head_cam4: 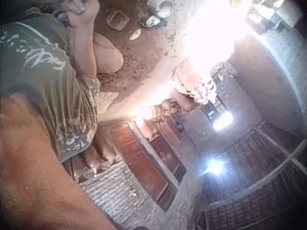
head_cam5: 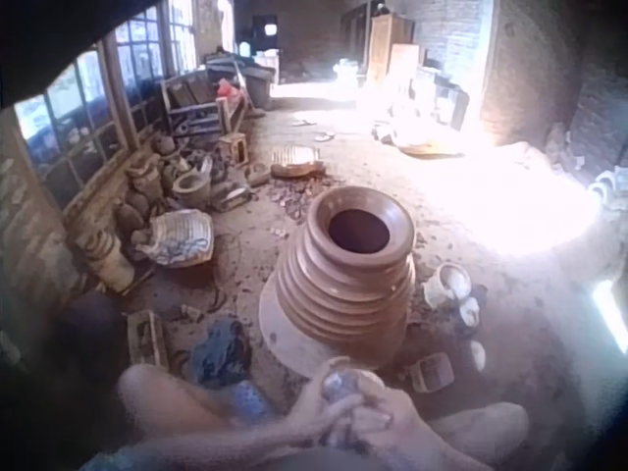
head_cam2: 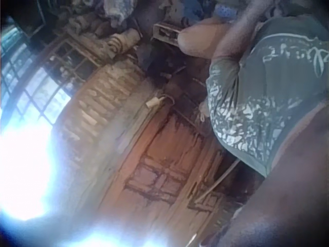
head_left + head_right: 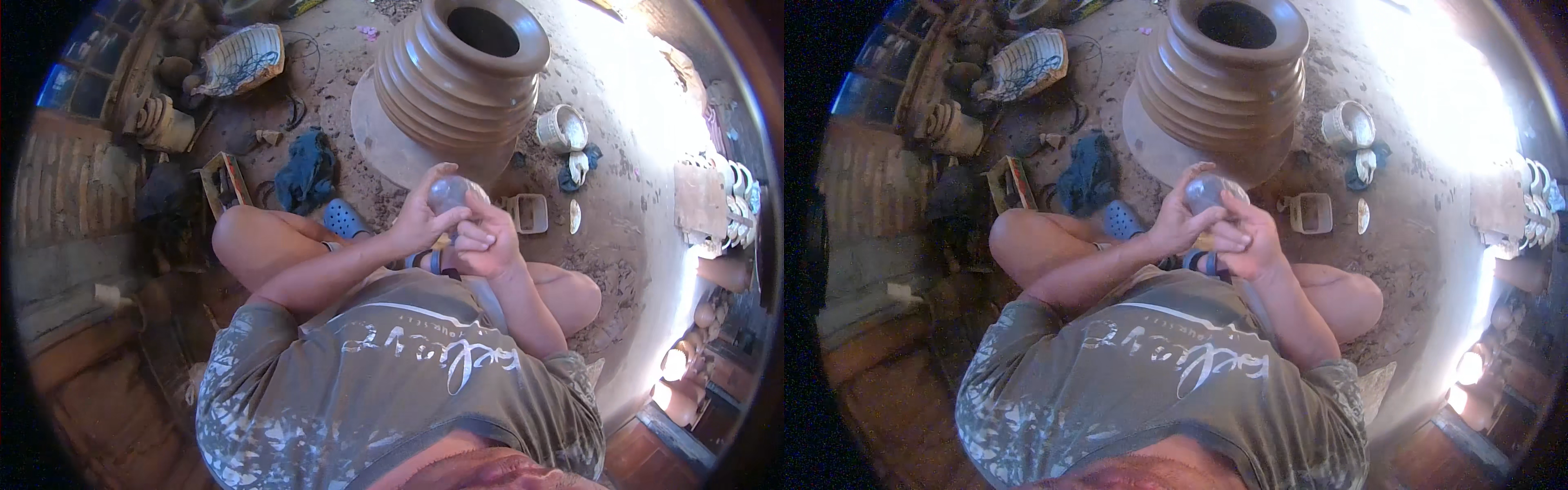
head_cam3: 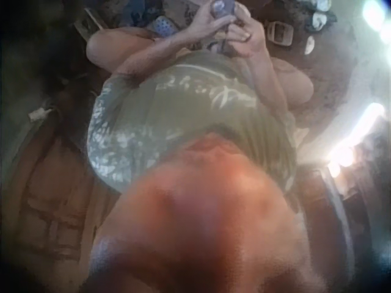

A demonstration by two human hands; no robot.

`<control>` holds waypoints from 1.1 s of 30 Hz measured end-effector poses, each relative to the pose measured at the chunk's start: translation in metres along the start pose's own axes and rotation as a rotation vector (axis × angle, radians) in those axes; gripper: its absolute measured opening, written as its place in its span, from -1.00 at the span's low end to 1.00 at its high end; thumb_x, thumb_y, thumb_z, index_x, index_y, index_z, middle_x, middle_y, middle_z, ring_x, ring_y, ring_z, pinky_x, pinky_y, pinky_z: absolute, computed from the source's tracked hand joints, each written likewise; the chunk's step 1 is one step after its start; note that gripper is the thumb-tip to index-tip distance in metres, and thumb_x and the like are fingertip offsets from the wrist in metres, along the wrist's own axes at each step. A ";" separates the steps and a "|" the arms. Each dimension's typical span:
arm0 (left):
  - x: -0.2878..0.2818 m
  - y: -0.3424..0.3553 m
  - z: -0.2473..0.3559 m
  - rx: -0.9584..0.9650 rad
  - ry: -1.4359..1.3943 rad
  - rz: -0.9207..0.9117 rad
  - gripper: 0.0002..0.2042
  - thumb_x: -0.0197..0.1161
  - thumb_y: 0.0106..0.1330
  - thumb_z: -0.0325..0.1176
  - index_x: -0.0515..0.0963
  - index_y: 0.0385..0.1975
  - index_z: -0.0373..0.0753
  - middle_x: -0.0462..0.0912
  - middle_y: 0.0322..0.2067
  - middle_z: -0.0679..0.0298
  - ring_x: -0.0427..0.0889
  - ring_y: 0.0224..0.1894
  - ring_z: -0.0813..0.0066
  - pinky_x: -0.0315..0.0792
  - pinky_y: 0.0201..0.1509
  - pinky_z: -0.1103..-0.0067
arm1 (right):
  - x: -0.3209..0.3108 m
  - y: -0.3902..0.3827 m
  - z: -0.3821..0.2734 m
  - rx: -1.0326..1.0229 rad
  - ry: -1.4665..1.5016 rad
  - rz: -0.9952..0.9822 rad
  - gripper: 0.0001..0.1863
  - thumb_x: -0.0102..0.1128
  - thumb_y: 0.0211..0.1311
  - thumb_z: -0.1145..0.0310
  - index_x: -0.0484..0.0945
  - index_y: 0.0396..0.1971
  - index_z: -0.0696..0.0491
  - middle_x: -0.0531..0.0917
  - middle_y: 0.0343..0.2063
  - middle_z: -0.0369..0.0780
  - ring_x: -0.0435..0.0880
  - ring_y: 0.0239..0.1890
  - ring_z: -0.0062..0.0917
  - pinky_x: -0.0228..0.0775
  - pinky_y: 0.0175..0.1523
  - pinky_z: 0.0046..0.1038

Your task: The person shapes and smooths the exterior of a clay pot on a manual pottery wheel using a small scraper and a brush, then lifts the finished pot and carries it across the studio to a storage area.

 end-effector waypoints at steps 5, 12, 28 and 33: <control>-0.009 0.006 0.009 0.063 0.042 -0.130 -0.33 0.38 0.32 -0.45 0.22 0.39 -0.33 0.55 0.11 0.16 0.54 0.16 0.44 0.45 0.28 0.43 | 0.018 -0.002 -0.004 -0.055 0.060 -0.189 -0.75 0.00 0.62 0.22 0.57 -0.10 0.08 0.60 -0.50 -0.34 0.22 -0.77 -0.85 0.02 -0.65 -0.74; -0.003 0.022 0.019 0.068 0.846 -0.083 -0.50 0.32 0.30 -0.22 0.42 0.17 -0.31 0.71 -0.20 -0.07 0.74 -0.19 -0.07 0.61 -0.16 0.19 | 0.033 -0.004 0.002 -0.335 0.271 -0.121 -0.78 0.02 0.60 0.29 0.54 0.00 0.09 0.70 -0.27 -0.27 0.33 -0.71 -0.85 0.15 -0.59 -0.73; -0.016 0.037 0.031 -0.326 0.200 -1.115 -0.54 -0.06 0.53 -0.14 0.66 -0.42 -0.37 0.61 -0.55 0.29 0.42 -0.51 0.53 0.30 -0.40 0.55 | 0.007 -0.033 -0.023 -0.057 -0.334 -0.542 -0.77 0.20 0.35 0.35 0.69 -0.12 0.15 0.73 -0.42 -0.21 0.48 -0.61 -0.64 0.29 -0.50 -0.57; 0.004 0.041 0.044 -0.449 0.736 -1.069 -0.56 0.07 0.59 -0.09 0.66 -0.31 -0.38 0.56 -0.53 0.35 0.42 -0.44 0.61 0.39 -0.35 0.50 | 0.024 -0.054 -0.043 -0.108 -2.156 -0.037 -0.79 0.13 0.24 0.35 0.71 -0.31 0.11 0.77 -0.36 -0.08 0.75 -0.34 -0.22 0.55 -0.28 -0.29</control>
Point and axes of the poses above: each hand's wrist, its own y-axis towards the middle knuckle, its own x-axis out of the palm, z = x × y, the point moved 3 cm from there along y, towards the middle knuckle
